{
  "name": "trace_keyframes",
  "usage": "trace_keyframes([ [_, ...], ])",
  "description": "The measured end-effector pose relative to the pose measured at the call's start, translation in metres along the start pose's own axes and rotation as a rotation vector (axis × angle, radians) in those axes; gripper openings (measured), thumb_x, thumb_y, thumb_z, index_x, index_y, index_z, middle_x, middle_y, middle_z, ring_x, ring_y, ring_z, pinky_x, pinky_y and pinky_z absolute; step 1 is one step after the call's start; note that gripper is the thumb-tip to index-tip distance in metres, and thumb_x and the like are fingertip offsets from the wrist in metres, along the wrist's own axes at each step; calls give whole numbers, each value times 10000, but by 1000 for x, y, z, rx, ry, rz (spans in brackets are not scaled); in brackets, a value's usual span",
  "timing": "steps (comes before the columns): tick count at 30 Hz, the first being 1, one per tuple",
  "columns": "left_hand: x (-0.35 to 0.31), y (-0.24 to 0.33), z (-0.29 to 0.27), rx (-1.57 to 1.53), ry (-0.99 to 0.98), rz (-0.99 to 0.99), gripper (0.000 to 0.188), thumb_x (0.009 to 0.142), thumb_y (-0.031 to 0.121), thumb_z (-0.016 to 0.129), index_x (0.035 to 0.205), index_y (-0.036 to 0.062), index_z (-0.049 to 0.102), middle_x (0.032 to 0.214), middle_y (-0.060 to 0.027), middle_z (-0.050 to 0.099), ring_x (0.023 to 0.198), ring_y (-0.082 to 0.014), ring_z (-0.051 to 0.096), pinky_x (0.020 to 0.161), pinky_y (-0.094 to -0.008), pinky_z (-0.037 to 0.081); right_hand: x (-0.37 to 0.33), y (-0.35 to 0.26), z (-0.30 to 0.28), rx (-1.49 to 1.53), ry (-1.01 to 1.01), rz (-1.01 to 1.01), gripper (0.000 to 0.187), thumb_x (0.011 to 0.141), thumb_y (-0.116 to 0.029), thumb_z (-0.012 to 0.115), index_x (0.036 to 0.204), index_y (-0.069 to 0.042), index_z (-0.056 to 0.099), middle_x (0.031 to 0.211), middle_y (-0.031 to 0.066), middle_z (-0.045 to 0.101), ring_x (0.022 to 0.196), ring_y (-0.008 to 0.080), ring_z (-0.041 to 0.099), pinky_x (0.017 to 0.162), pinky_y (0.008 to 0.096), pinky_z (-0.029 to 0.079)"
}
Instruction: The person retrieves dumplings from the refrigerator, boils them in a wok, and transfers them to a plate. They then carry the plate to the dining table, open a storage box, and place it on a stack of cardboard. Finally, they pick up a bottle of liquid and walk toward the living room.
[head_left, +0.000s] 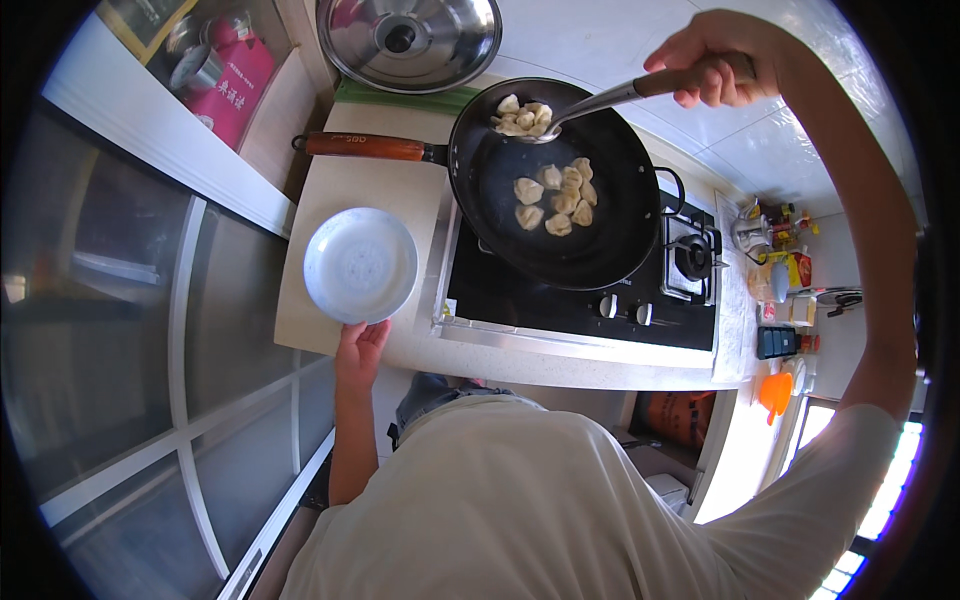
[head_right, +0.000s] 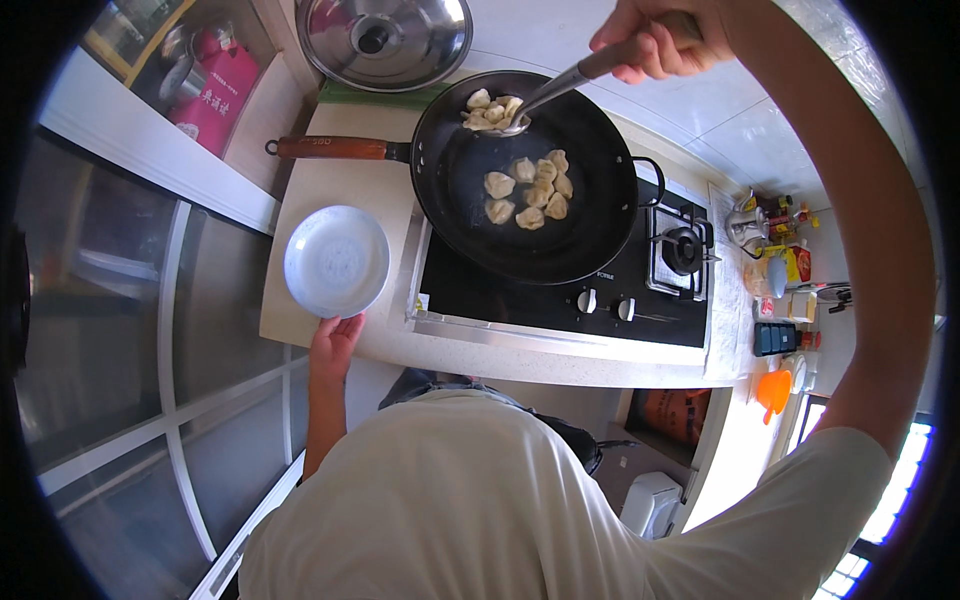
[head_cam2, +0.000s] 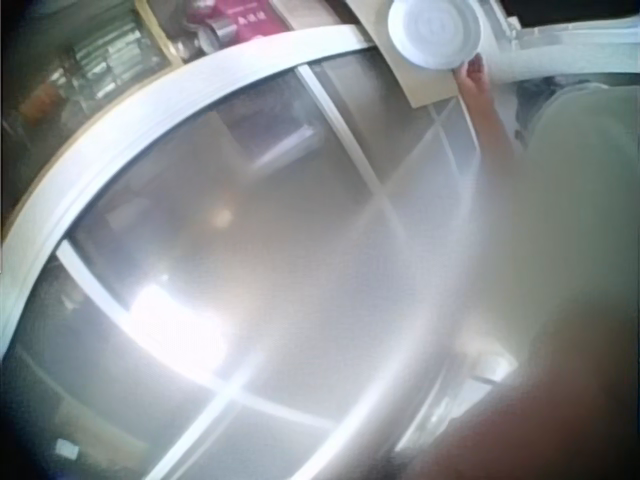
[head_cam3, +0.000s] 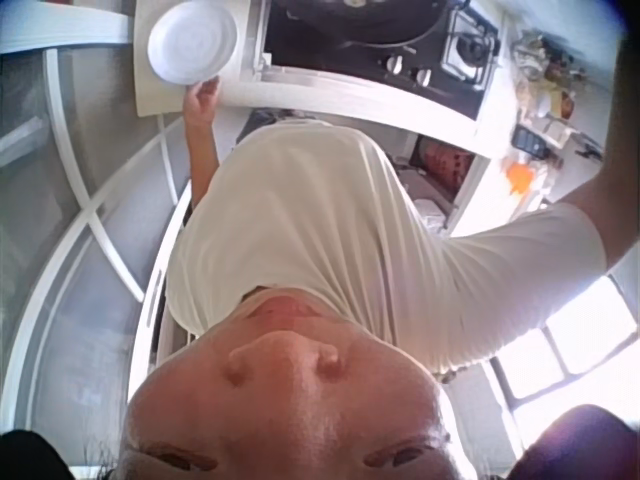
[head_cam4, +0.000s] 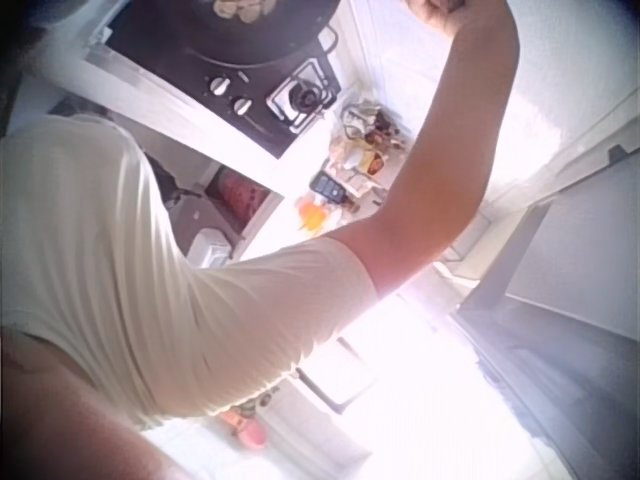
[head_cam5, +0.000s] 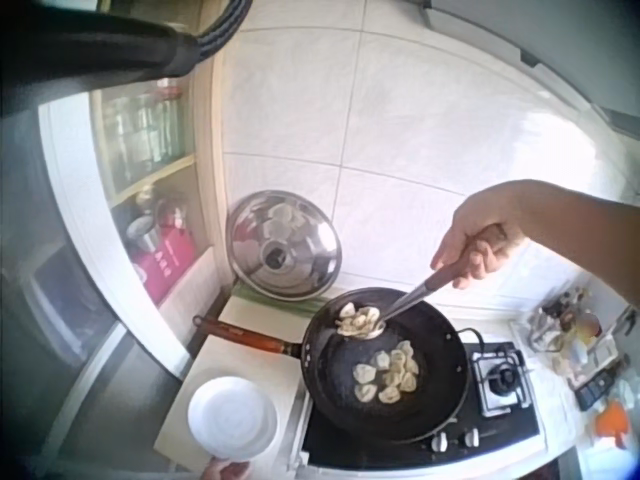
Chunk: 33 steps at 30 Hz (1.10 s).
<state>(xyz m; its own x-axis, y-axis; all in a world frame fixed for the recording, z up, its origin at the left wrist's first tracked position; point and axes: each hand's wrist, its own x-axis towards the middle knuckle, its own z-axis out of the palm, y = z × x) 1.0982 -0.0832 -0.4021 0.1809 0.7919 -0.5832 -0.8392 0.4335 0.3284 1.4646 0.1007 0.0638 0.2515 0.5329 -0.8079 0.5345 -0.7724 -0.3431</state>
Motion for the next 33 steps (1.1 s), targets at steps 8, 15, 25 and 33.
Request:
trace_keyframes([
  [8, -3, -2, 0, 11, 81, 114, 387, 824, -14, 459, 1202, 48, 400, 1184, -115, 478, 1116, -265, 461, 973, -413, 379, 29, 174, 59, 191, 102, -305, 439, 820, -73, 567, 1237, -52, 431, 738, 99, 629, 431, 74, 481, 344, 178, 340],
  [15, 6, 3, -4, 84, 62, 173, 410, 784, -42, 485, 1180, 26, 400, 1177, -138, 474, 1062, -283, 497, 872, -397, 467, 81, 261, 122, 407, 104, -557, 430, 813, -9, 558, 1220, 3, 421, 730, 81, 607, 457, 65, 468, 378, 188, 348],
  [25, -53, 8, 19, 316, 137, 163, 465, 735, 31, 482, 1189, 56, 388, 1091, -116, 499, 964, -258, 535, 788, -374, 494, 110, 284, 140, 518, 116, -697, 416, 826, 0, 548, 1222, 12, 419, 763, 104, 605, 482, 67, 462, 409, 192, 365],
  [33, -136, 18, 68, 437, 52, 170, 549, 693, 102, 507, 1221, 47, 366, 1149, -131, 481, 995, -269, 538, 823, -409, 489, 113, 287, 144, 631, 48, -710, 421, 826, 7, 542, 1227, 17, 413, 813, 119, 601, 500, 74, 463, 413, 192, 362],
])
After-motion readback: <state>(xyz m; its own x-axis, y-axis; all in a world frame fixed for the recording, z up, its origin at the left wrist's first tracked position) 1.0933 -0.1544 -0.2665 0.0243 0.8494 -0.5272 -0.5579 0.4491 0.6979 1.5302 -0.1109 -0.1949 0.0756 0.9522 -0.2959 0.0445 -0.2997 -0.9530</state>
